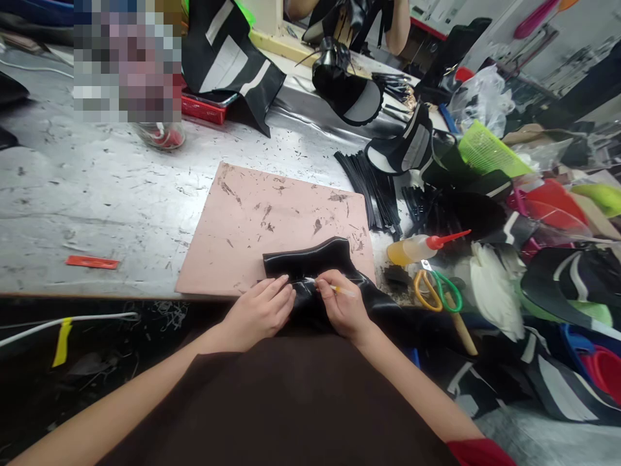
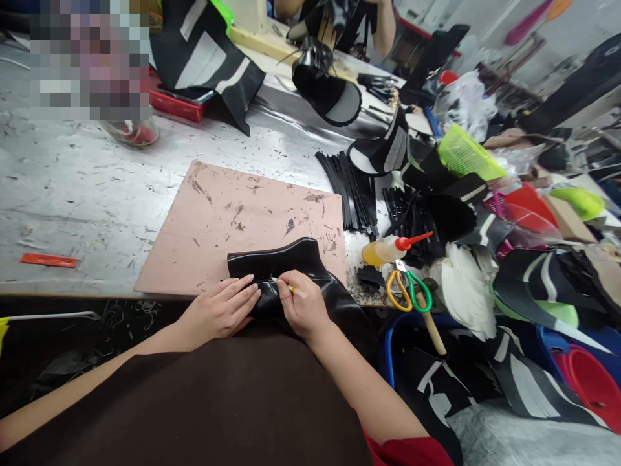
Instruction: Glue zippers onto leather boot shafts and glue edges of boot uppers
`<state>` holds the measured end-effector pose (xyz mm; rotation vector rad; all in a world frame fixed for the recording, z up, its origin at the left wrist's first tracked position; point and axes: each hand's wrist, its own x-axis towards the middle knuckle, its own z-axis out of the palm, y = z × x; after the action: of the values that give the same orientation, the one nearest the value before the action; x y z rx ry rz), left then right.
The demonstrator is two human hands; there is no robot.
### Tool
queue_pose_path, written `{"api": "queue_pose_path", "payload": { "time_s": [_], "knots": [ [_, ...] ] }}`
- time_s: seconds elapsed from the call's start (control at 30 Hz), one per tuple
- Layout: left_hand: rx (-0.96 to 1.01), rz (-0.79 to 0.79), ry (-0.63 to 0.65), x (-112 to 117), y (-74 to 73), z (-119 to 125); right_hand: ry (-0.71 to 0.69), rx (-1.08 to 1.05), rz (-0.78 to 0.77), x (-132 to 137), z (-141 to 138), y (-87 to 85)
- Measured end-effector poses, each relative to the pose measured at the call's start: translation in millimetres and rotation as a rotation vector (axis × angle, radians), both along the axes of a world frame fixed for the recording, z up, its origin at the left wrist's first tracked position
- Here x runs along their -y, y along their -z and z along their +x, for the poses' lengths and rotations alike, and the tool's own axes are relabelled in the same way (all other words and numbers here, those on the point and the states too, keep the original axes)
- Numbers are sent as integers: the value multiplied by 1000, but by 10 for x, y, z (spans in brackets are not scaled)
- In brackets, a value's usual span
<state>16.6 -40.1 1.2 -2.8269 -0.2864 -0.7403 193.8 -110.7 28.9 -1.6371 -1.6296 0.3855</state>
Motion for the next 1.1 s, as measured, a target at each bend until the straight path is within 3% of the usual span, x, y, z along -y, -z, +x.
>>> {"api": "queue_pose_path", "payload": {
  "time_s": [0.87,1.0,1.1],
  "knots": [
    [-13,-37,3,9,20,-2,7,-4,-50,15,-11,-23],
    [2,-99,30,-21,-32,-49,46,-30,32,105,84,-233],
    [170,-175,27,-49,-94,-138,194,114,10,79,395,-495]
  ]
}}
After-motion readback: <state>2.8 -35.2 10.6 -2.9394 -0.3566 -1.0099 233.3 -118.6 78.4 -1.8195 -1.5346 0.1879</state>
